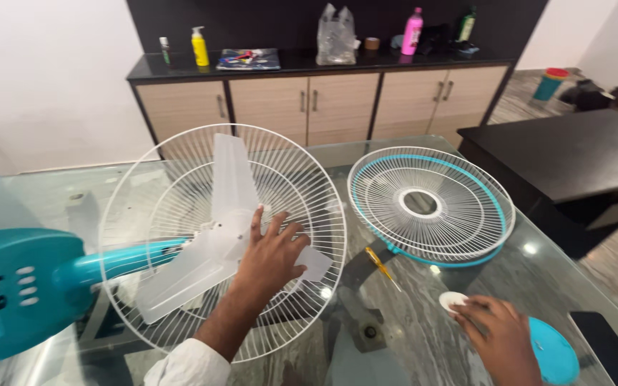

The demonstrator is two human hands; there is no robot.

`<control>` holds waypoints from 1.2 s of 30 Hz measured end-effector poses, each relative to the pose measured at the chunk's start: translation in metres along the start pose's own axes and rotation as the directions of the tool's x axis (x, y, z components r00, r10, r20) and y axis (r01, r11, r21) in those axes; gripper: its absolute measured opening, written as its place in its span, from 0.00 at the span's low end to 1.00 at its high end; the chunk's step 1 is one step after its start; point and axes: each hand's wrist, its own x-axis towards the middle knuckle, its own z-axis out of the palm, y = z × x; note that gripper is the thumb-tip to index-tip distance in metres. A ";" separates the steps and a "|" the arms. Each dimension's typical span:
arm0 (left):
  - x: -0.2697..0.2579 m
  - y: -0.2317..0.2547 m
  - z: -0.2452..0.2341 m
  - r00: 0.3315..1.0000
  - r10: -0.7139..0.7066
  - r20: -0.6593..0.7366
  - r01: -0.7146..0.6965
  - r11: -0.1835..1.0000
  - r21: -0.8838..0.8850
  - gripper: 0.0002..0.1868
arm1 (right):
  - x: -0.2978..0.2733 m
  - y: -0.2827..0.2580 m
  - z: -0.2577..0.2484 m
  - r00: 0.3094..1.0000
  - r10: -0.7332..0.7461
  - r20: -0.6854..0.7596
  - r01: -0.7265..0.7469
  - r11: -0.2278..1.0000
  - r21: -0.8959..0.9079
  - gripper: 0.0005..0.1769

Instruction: The person disassembles a teal LG table fan on a glass table. They remove the front grille, detach the fan blades, unscrew the rear grille, and use a screwdriver to loosen the motor housing.

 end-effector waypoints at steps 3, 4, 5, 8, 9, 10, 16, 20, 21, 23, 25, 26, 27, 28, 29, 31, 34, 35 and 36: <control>0.004 0.007 0.003 0.998 0.057 -0.020 -0.057 0.998 -0.002 0.25 | -0.024 0.022 -0.004 0.999 0.047 0.019 -0.047 0.998 0.049 0.11; 0.006 0.010 0.003 0.998 0.066 -0.009 -0.066 0.998 -0.007 0.25 | -0.032 0.026 -0.004 0.994 0.094 0.057 -0.096 0.995 0.019 0.11; 0.009 0.014 0.004 0.997 0.072 0.000 -0.072 0.997 -0.013 0.24 | -0.039 0.030 -0.004 0.986 0.141 0.092 -0.140 0.990 -0.014 0.11; 0.017 0.028 0.007 0.993 0.111 -0.031 -0.112 0.993 -0.024 0.23 | -0.056 0.043 -0.005 0.969 0.197 0.151 -0.193 0.980 -0.042 0.11; 0.019 0.033 0.007 0.992 0.117 -0.037 -0.119 0.992 -0.034 0.22 | -0.061 0.046 -0.004 0.966 0.199 0.164 -0.196 0.980 -0.037 0.11; 0.020 0.037 0.008 0.991 0.123 -0.043 -0.125 0.991 -0.044 0.22 | -0.064 0.049 -0.004 0.957 0.205 0.204 -0.202 0.979 -0.034 0.11; 0.023 0.048 0.007 0.996 0.094 0.004 -0.094 0.995 -0.043 0.21 | -0.074 0.048 -0.009 0.962 0.183 0.203 -0.201 0.977 0.075 0.12; 0.010 0.036 -0.001 0.990 0.072 -0.120 -0.082 0.993 -0.080 0.17 | -0.053 0.022 -0.023 0.976 0.185 0.115 -0.205 0.958 0.202 0.15; 0.006 0.034 -0.005 0.992 0.038 -0.120 -0.050 0.995 -0.092 0.16 | -0.043 0.011 -0.026 0.980 0.182 0.084 -0.197 0.951 0.238 0.16; -0.002 0.025 -0.012 0.992 -0.033 -0.121 0.019 0.993 -0.114 0.14 | -0.016 -0.015 -0.030 0.984 0.143 0.108 -0.170 0.935 0.311 0.15; -0.012 0.017 -0.021 0.979 -0.056 -0.198 0.032 0.992 -0.122 0.14 | 0.012 -0.044 -0.032 0.992 0.083 0.098 -0.115 0.911 0.395 0.15; -0.018 0.012 -0.026 0.969 -0.068 -0.236 0.039 0.991 -0.125 0.14 | 0.025 -0.059 -0.033 0.996 0.047 0.075 -0.075 0.894 0.441 0.16; -0.024 0.008 -0.030 0.962 -0.091 -0.256 0.058 0.989 -0.132 0.15 | 0.039 -0.074 -0.032 0.999 0.014 0.050 -0.037 0.874 0.485 0.16; -0.031 0.004 -0.033 0.954 -0.114 -0.276 0.078 0.987 -0.140 0.15 | 0.053 -0.090 -0.030 0.998 -0.067 0.008 0.053 0.852 0.520 0.16; -0.037 0.000 -0.037 0.945 -0.136 -0.297 0.096 0.984 -0.147 0.16 | 0.067 -0.106 -0.028 0.989 -0.146 -0.039 0.143 0.822 0.551 0.16; -0.050 -0.008 -0.044 0.929 -0.186 -0.318 0.134 0.975 -0.178 0.17 | 0.093 -0.136 -0.022 0.986 -0.168 -0.003 0.139 0.809 0.571 0.16; -0.068 -0.020 -0.052 0.907 -0.264 -0.328 0.204 0.957 -0.205 0.20 | 0.123 -0.176 -0.011 0.981 -0.195 0.011 0.145 0.762 0.631 0.18; -0.073 -0.025 -0.054 0.899 -0.288 -0.329 0.227 0.951 -0.211 0.21 | 0.131 -0.187 -0.006 0.979 -0.202 0.007 0.148 0.741 0.655 0.19; -0.079 -0.030 -0.056 0.892 -0.308 -0.330 0.250 0.946 -0.206 0.22 | 0.139 -0.199 -0.001 0.976 -0.214 0.029 0.138 0.723 0.676 0.20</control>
